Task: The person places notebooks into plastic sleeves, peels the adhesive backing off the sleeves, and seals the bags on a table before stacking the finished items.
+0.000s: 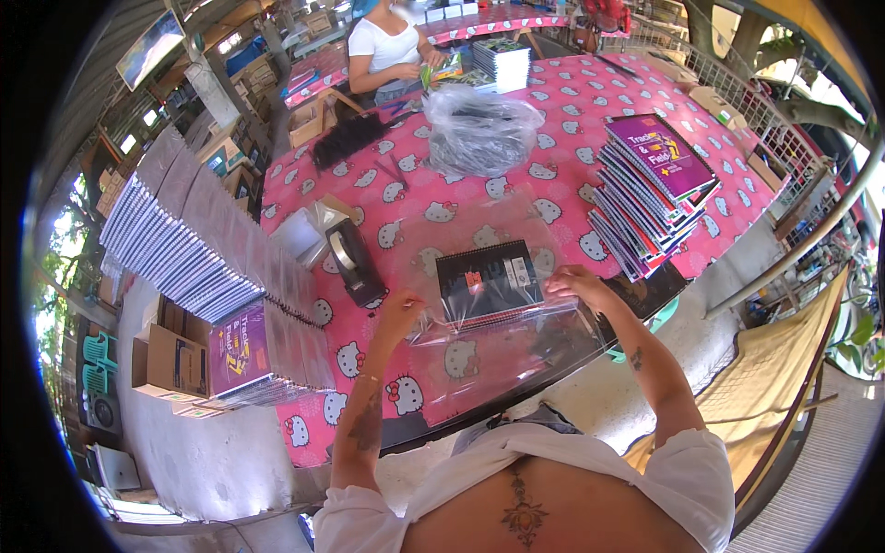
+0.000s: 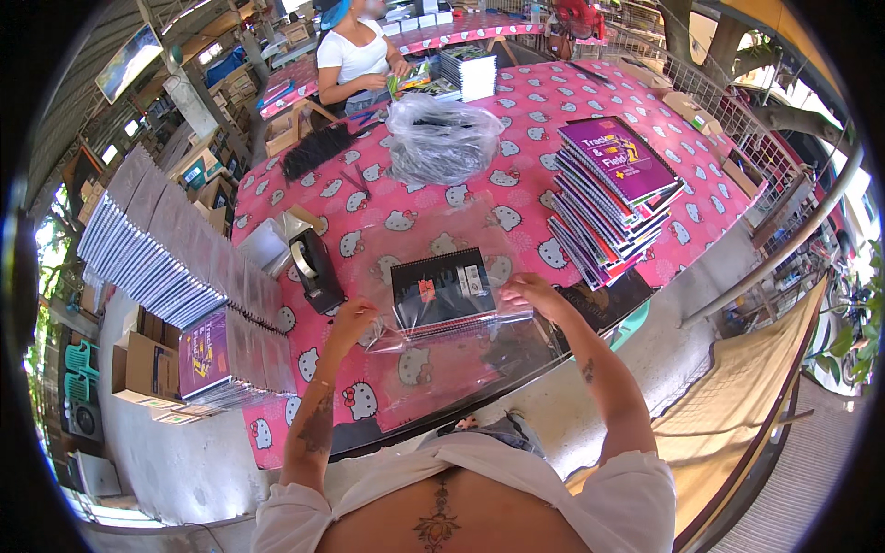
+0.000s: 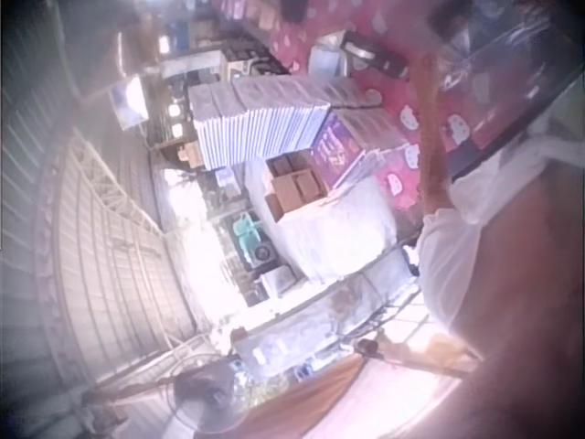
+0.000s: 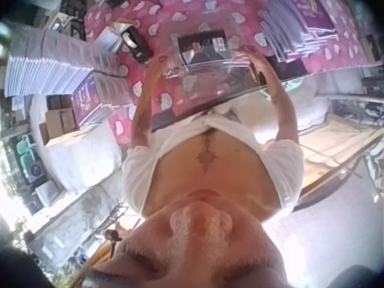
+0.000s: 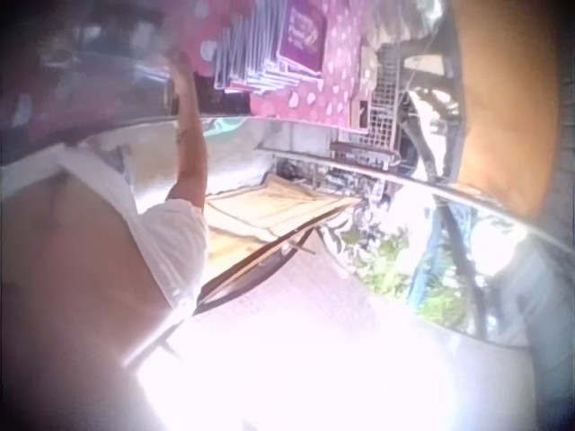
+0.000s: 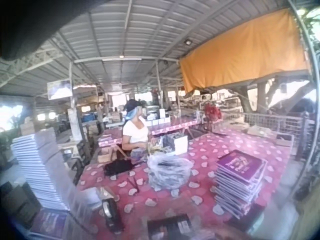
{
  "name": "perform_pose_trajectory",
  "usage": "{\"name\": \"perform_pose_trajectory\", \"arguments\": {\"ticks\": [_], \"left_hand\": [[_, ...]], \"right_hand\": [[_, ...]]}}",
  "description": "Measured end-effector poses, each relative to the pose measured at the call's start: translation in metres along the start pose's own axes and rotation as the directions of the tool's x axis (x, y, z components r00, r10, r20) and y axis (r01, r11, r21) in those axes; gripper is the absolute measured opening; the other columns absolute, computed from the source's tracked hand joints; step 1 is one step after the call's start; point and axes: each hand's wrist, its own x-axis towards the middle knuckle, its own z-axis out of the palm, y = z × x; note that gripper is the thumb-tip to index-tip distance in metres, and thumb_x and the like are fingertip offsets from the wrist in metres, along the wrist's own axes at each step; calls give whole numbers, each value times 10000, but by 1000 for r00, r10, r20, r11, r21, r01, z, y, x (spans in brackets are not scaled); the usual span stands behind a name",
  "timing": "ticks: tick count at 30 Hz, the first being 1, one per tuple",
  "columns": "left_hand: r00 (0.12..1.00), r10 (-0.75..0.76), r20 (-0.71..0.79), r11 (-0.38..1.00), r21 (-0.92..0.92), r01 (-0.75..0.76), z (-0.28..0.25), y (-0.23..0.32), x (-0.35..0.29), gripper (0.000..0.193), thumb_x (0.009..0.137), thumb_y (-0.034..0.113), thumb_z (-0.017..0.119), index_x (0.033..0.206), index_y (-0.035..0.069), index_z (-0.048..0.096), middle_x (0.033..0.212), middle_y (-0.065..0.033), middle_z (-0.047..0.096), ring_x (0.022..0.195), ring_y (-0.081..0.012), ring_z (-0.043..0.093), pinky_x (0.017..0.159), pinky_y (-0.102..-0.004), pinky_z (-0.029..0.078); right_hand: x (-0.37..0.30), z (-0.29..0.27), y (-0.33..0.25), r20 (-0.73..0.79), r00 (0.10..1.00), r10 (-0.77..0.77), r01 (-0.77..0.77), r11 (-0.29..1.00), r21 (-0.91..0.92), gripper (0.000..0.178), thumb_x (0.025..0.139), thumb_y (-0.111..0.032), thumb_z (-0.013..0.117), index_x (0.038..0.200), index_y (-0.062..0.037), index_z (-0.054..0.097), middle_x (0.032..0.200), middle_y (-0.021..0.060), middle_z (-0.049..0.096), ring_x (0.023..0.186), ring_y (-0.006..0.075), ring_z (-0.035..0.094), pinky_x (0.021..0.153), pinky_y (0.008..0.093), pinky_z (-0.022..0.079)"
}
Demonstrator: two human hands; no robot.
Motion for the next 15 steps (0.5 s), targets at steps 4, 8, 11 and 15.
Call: {"name": "perform_pose_trajectory", "arguments": {"ticks": [4,8,11,15], "left_hand": [[870,-379,314,762,-427,486,29,18,22,128,873,124,616,976,48,621,911,-72,657,787,-201,641,754,-340,553],[819,-453,352,495,-664,560,34,3,3,134,884,155,597,988,82,557,1002,-92,624,907,-226,632,775,-393,555],[849,-430,306,398,-780,483,42,3,-2,140,891,166,584,992,101,512,1055,-88,600,981,-242,603,821,-436,535],[904,-320,284,490,-767,414,41,-6,2,146,912,205,551,1001,115,479,1112,-81,580,1060,-259,559,894,-458,492]], "right_hand": [[18,-2,3,51,981,188,-194,973,128,187,925,-171,602,991,1,633,994,123,679,936,227,674,815,348,579],[20,6,-2,85,957,278,-291,931,219,223,948,-202,537,1046,-17,612,1075,123,657,999,247,647,911,392,540],[14,8,-2,83,953,291,-302,901,310,260,931,-233,565,1096,-33,588,1154,106,628,1082,245,604,963,414,497],[20,12,-5,122,959,255,-279,923,263,211,921,-233,581,1054,-70,598,1112,69,620,1063,230,599,940,425,496]]}}
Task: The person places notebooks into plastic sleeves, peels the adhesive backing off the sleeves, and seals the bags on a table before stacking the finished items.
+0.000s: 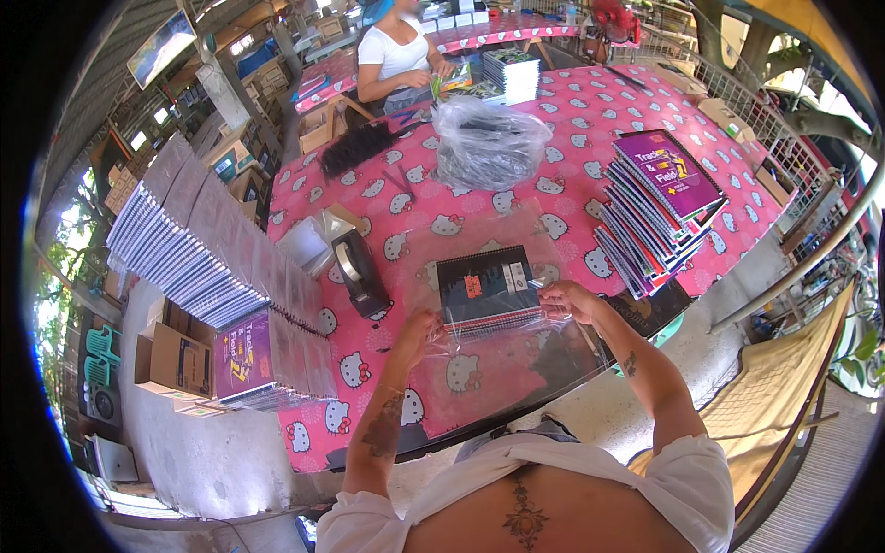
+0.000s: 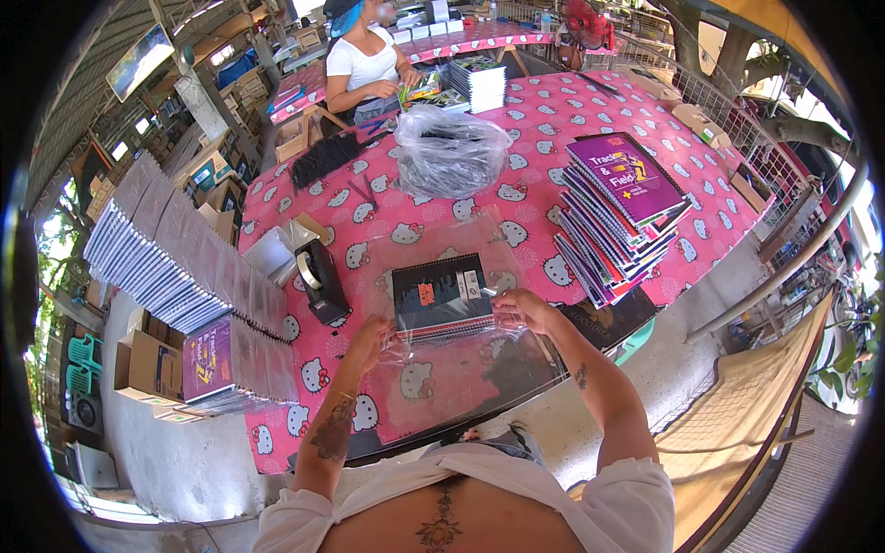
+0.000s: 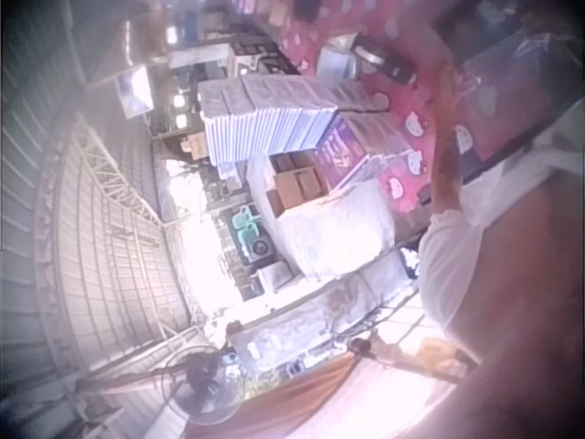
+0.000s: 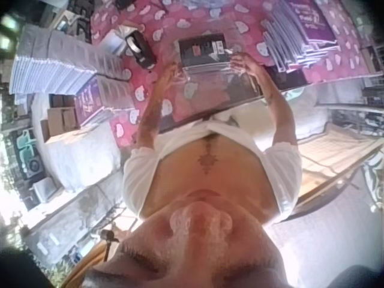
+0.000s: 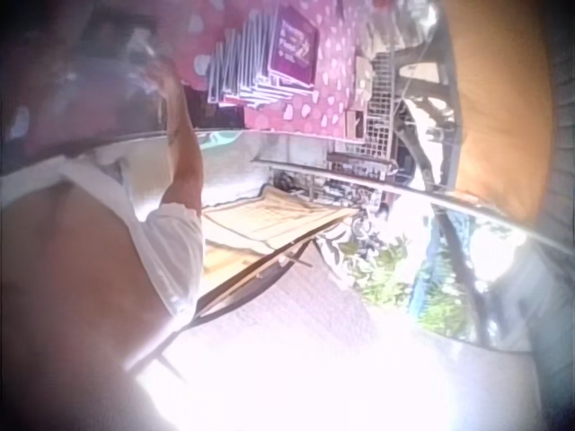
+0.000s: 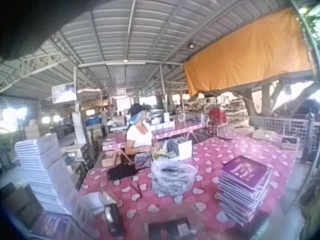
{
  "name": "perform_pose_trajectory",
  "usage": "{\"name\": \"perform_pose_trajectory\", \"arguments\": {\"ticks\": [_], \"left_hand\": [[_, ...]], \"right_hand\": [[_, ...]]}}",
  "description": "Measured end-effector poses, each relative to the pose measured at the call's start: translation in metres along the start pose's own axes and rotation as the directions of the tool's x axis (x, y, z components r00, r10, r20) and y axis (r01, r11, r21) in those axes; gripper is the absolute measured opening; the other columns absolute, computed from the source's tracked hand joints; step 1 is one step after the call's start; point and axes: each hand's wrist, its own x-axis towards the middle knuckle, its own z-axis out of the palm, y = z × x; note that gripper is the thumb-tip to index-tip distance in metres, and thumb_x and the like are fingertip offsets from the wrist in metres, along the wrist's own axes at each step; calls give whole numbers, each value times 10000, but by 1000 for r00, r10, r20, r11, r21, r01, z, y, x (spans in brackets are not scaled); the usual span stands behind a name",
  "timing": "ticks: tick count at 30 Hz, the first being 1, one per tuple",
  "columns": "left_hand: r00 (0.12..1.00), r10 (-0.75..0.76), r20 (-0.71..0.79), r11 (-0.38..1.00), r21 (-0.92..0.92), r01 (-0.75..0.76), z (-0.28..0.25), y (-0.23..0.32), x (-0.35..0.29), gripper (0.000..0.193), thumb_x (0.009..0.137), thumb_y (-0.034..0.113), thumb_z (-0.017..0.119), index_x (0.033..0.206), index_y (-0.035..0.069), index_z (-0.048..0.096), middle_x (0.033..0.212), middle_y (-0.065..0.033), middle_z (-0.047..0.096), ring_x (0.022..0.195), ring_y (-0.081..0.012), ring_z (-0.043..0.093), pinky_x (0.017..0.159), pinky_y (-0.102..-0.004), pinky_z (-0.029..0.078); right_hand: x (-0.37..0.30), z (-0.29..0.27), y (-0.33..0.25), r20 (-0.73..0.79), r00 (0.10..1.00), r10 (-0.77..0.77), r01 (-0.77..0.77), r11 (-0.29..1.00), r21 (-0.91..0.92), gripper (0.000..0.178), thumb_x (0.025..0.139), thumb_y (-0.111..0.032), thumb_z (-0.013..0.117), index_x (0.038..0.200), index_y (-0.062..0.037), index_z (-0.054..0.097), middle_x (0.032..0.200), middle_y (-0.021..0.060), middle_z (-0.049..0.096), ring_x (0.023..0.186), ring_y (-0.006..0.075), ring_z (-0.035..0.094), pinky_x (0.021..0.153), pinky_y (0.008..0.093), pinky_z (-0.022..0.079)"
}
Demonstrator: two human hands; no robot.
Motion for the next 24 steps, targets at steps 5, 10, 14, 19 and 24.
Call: {"name": "perform_pose_trajectory", "arguments": {"ticks": [5,10,14,19,24], "left_hand": [[989,-117,-93,993,-8,117,16,10,4,132,924,207,530,1000,108,486,1149,-86,598,1072,-229,568,850,-417,501],[981,169,-97,942,308,-132,12,45,5,205,908,162,589,1085,62,561,1014,-75,657,904,-180,649,774,-332,529],[924,352,-148,893,348,-285,-22,62,3,244,874,68,637,1108,13,597,881,-48,668,832,-157,678,721,-267,529],[948,294,-123,882,417,-219,-4,84,43,183,889,61,642,1063,5,624,862,-53,676,835,-149,676,703,-275,535],[731,650,205,316,803,-506,49,109,130,233,881,120,679,1058,-28,654,932,-116,716,860,-203,691,753,-298,535]], "right_hand": [[5,-5,0,-28,997,77,-76,997,14,224,907,-219,622,1092,-92,609,1129,46,634,1041,197,604,927,389,495],[-4,-39,11,-370,867,-335,371,928,30,197,883,-158,627,1057,-69,611,1032,68,644,967,243,635,827,420,523],[-36,101,41,-161,457,-875,160,259,-953,443,859,-273,666,1244,-91,549,1409,204,425,1288,366,422,1053,568,313],[-26,150,59,258,615,-745,232,-141,-962,666,889,-453,609,1464,-179,415,1558,166,297,1456,363,246,1131,653,175],[-18,153,56,190,676,-712,172,-99,-980,669,893,-498,590,1466,-197,418,1563,159,296,1465,349,239,1114,691,168]]}}
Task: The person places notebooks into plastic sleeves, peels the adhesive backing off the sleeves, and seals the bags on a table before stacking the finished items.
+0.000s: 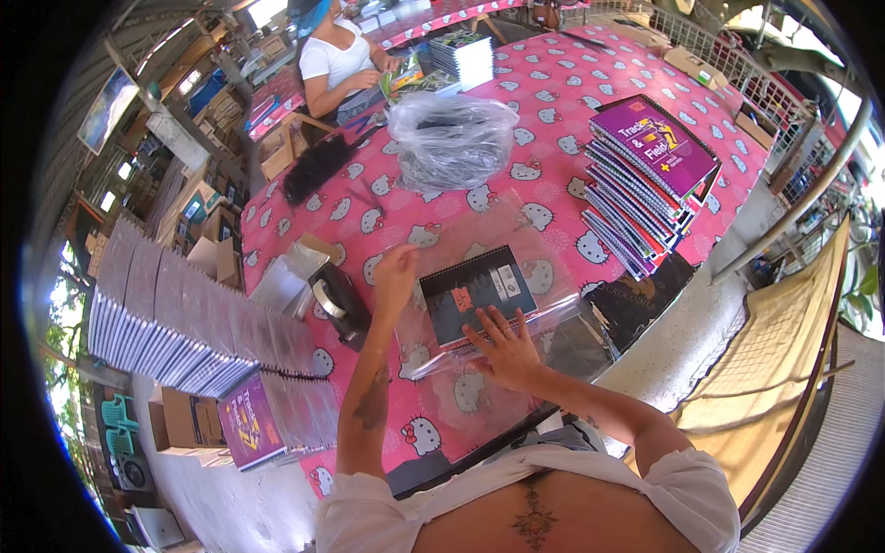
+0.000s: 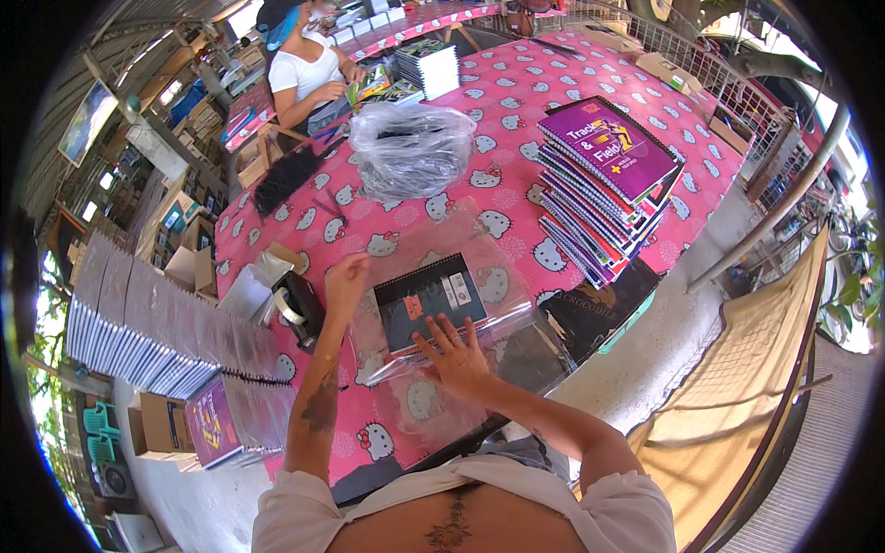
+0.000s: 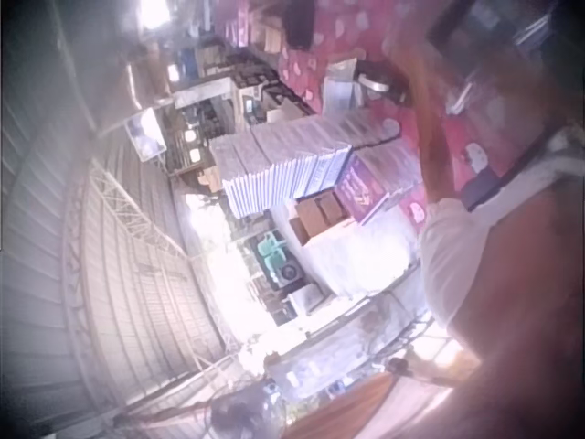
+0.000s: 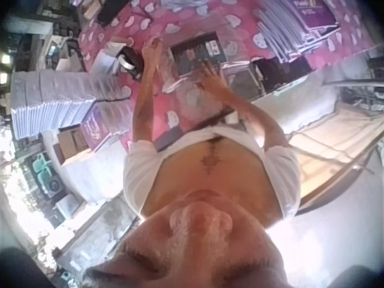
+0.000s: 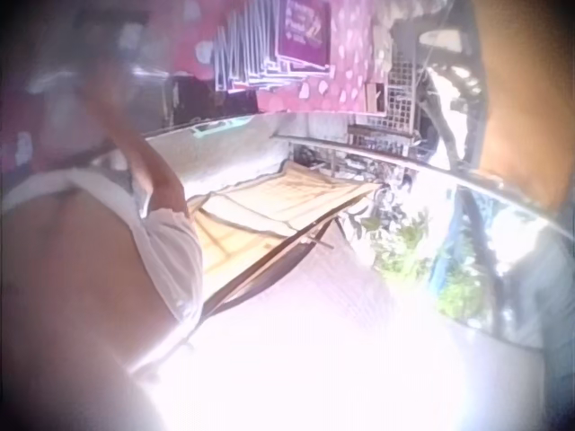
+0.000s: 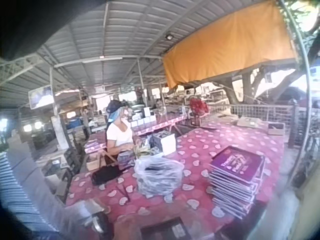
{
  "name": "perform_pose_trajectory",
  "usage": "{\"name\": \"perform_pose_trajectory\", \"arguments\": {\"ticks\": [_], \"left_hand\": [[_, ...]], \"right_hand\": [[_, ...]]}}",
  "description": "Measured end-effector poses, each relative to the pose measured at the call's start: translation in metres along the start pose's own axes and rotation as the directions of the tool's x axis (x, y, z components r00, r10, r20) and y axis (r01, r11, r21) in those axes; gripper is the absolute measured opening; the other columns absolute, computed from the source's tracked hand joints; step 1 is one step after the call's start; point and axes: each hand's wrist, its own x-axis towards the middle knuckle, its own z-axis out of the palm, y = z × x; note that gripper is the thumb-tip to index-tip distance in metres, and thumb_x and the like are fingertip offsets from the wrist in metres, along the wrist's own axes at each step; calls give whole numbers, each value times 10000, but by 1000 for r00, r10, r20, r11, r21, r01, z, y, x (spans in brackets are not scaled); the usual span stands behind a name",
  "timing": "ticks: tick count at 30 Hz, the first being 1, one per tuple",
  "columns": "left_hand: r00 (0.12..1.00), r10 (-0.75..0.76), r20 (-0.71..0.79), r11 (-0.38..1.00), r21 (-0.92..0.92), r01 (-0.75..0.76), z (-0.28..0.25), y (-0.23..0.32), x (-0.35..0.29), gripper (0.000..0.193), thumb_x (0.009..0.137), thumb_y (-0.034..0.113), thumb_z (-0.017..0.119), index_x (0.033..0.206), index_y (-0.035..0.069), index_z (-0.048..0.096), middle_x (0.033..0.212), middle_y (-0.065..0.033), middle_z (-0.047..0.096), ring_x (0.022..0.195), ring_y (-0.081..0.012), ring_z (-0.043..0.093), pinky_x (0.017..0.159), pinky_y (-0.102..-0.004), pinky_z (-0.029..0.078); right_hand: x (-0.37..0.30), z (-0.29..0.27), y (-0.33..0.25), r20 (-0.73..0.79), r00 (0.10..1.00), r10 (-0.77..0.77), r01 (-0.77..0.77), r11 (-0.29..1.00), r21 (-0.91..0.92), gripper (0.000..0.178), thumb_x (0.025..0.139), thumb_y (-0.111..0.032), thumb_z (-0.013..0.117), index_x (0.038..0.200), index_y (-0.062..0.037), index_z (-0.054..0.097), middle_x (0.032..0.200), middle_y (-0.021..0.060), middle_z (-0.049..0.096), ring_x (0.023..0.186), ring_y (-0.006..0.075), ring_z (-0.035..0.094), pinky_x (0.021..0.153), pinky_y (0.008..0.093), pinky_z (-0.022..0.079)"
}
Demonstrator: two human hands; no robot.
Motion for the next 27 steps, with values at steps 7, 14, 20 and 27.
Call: {"name": "perform_pose_trajectory", "arguments": {"ticks": [7,14,20,27], "left_hand": [[946,99,309,860,452,-238,72,-67,55,181,831,95,635,949,-37,671,1009,-215,680,937,-390,648,844,-442,520],[904,70,423,767,557,-320,77,-40,72,157,792,96,646,925,13,646,977,-189,645,1008,-381,614,871,-488,491],[931,188,312,783,525,-334,74,-46,59,165,778,124,671,921,69,610,967,-141,650,991,-350,620,849,-495,476],[930,104,352,804,521,-287,56,-14,62,290,830,270,702,1061,115,622,866,-127,661,889,-359,656,777,-508,474]], "right_hand": [[11,-2,-11,24,1000,-10,10,1000,-4,650,867,-440,647,1444,-216,447,1535,137,348,1441,330,299,1105,684,209],[9,-4,-1,23,1000,17,-18,1000,10,664,847,-403,682,1444,-237,445,1521,122,367,1429,325,323,1105,672,228],[8,-2,-3,6,1000,2,-2,1000,-5,684,835,-380,696,1451,-241,435,1526,107,358,1431,315,314,1105,668,235],[5,0,2,24,999,-49,49,999,6,700,821,-369,704,1452,-239,430,1511,104,363,1419,317,321,1089,672,256]]}}
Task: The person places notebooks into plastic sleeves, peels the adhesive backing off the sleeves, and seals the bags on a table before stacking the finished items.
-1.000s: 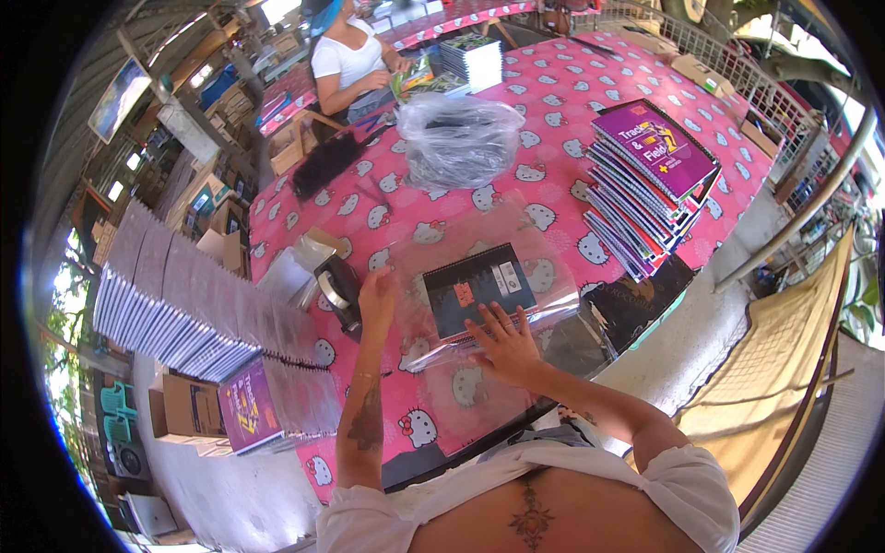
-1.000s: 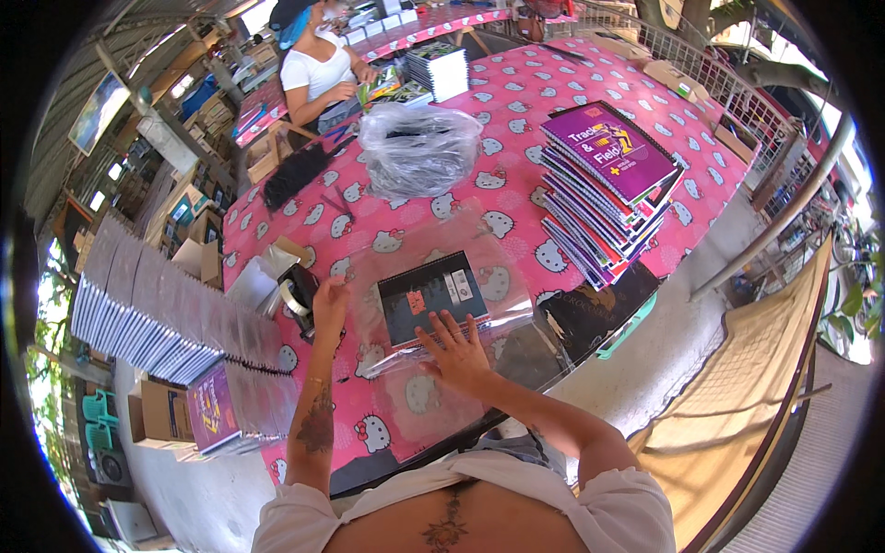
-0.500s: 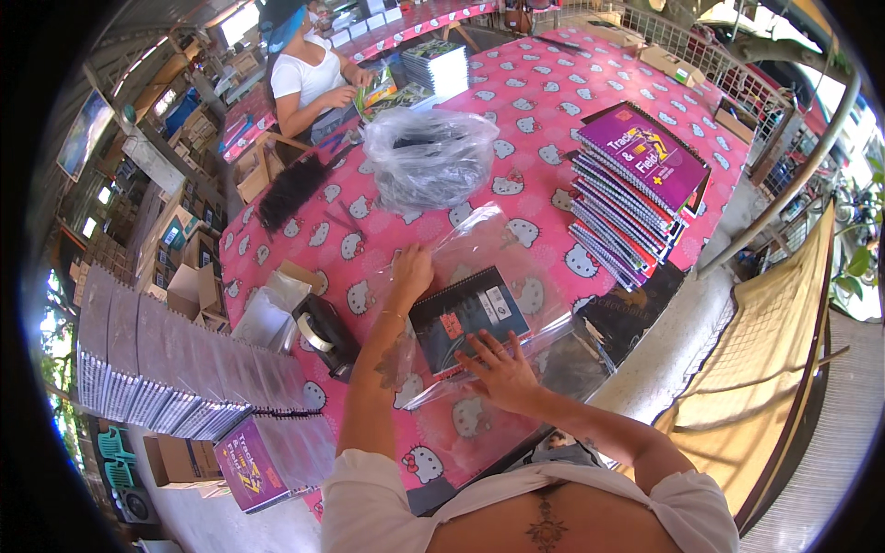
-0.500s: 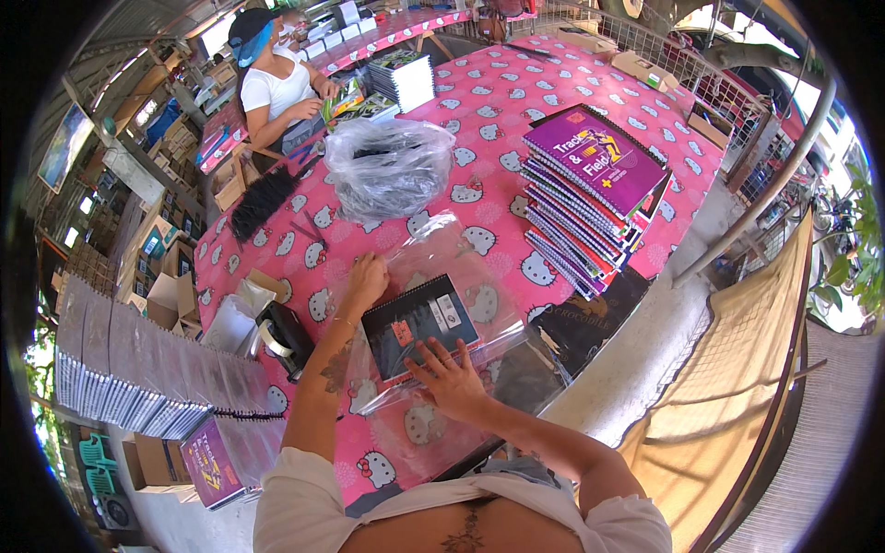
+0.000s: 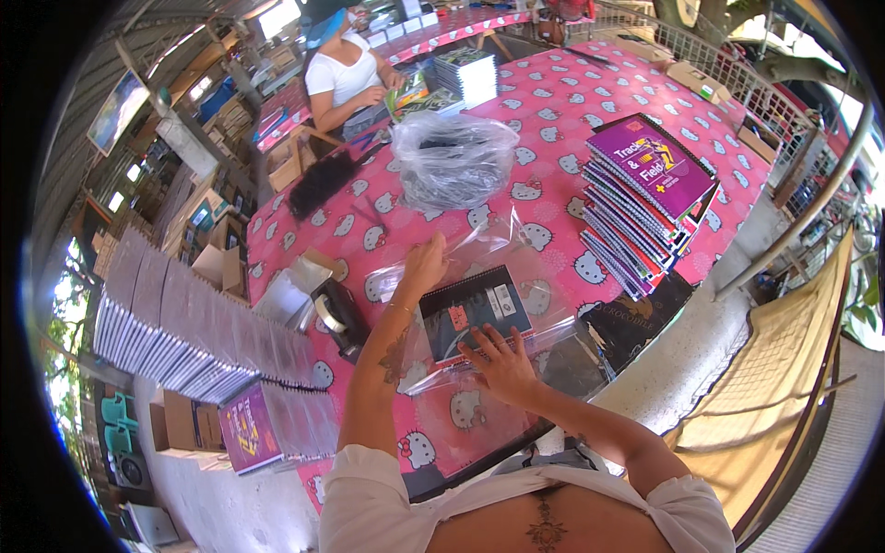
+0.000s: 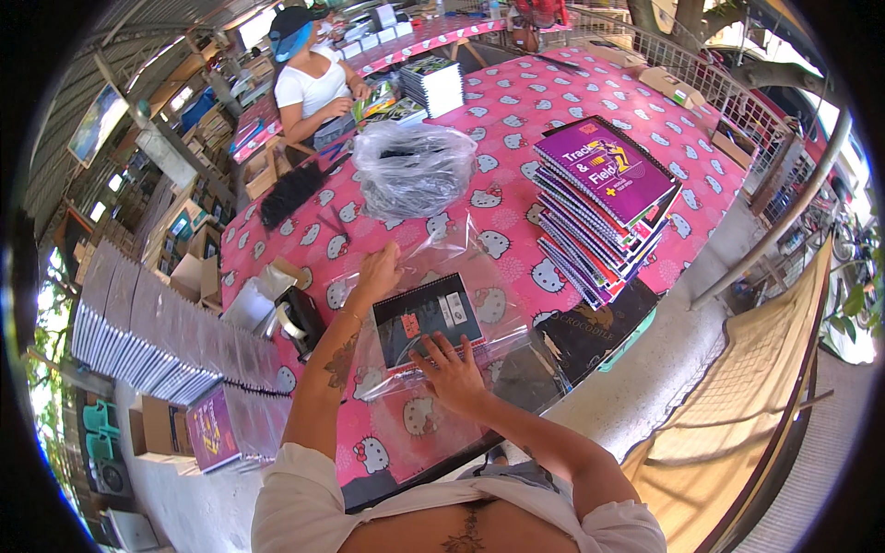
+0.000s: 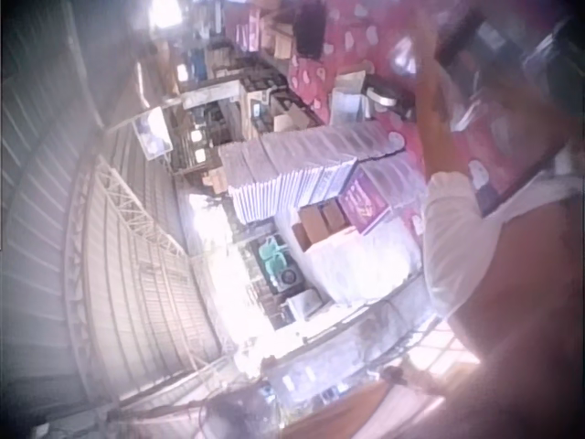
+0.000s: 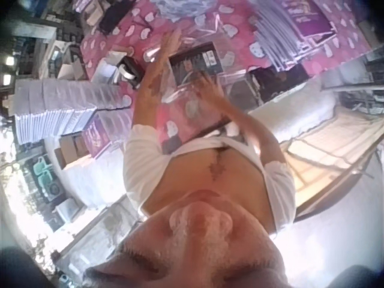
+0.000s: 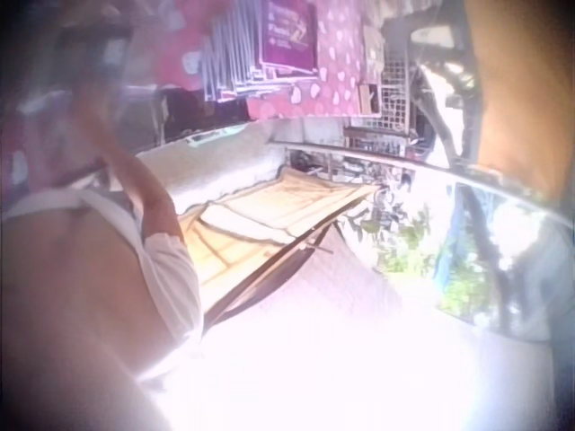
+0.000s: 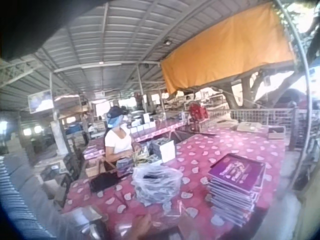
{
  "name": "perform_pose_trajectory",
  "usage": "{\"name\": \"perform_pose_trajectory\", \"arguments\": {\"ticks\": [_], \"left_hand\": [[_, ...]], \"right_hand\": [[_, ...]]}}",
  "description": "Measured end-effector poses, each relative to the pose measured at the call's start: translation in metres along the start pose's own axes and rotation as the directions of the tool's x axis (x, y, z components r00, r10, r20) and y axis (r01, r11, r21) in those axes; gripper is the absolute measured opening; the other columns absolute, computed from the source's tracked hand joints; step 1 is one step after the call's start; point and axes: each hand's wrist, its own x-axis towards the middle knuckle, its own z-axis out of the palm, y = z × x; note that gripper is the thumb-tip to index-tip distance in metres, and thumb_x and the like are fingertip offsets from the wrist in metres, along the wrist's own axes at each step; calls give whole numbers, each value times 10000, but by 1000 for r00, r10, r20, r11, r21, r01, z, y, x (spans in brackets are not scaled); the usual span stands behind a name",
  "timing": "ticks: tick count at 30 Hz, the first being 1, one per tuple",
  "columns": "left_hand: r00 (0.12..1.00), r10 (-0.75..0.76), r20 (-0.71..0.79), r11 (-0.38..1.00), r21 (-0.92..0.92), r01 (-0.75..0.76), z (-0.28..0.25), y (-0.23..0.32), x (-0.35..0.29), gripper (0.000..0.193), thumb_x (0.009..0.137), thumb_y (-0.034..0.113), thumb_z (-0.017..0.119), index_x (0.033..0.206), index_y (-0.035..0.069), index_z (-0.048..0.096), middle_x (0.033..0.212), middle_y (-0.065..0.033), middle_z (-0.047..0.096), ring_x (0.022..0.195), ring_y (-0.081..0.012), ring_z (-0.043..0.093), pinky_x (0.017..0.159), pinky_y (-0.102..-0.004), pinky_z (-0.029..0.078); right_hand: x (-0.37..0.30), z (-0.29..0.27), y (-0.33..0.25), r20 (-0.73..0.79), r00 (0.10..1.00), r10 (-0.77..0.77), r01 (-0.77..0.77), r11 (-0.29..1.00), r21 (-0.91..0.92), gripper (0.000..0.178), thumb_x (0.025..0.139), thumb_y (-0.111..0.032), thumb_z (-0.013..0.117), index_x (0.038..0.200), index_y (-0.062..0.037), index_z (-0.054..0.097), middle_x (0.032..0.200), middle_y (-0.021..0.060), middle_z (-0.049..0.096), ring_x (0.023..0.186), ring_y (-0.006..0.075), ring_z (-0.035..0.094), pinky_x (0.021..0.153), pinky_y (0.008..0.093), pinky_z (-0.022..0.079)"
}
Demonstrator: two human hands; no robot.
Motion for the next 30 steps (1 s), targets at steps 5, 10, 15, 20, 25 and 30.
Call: {"name": "perform_pose_trajectory", "arguments": {"ticks": [5,10,15,20,25,30], "left_hand": [[997,-63,38,997,-36,64,-38,53,-20,325,834,329,710,1077,113,686,878,-138,680,891,-353,662,789,-483,492],[991,-123,46,990,-62,126,-66,86,-53,233,846,282,700,985,98,734,961,-133,702,896,-336,667,790,-455,512],[992,-20,-125,988,-157,0,-46,104,-113,211,853,138,655,1039,57,711,999,-138,701,860,-353,667,756,-431,531],[958,-251,-137,955,-199,221,-4,144,-139,206,881,84,593,1029,-30,680,1061,-221,683,975,-375,669,842,-441,553],[939,-295,-175,936,-249,247,1,146,-148,200,896,103,601,1041,-3,689,1065,-212,687,945,-372,680,818,-428,560],[864,-469,180,767,-402,500,-32,144,-135,164,887,83,574,1023,26,645,1075,-212,673,986,-386,653,820,-455,549]], "right_hand": [[0,-4,5,-48,998,-43,41,998,-47,704,800,-375,716,1433,-225,446,1487,112,376,1387,327,345,1042,667,302],[5,-1,8,-68,995,-70,66,997,-50,696,787,-360,725,1409,-194,462,1465,139,387,1375,339,352,1029,666,310],[6,6,4,-79,993,-89,93,995,46,606,805,-285,688,1368,-145,513,1458,208,398,1374,400,351,1029,708,279],[9,32,11,-189,971,-146,113,977,-179,586,798,-287,656,1319,-38,559,1462,267,409,1366,462,375,993,787,246],[16,20,17,-108,979,-170,158,981,-110,520,849,-258,630,1304,-15,564,1424,264,459,1331,445,430,990,760,276],[46,4,98,36,981,192,-163,701,694,306,882,-99,587,1181,-37,614,1305,206,567,1225,312,543,924,478,463]]}}
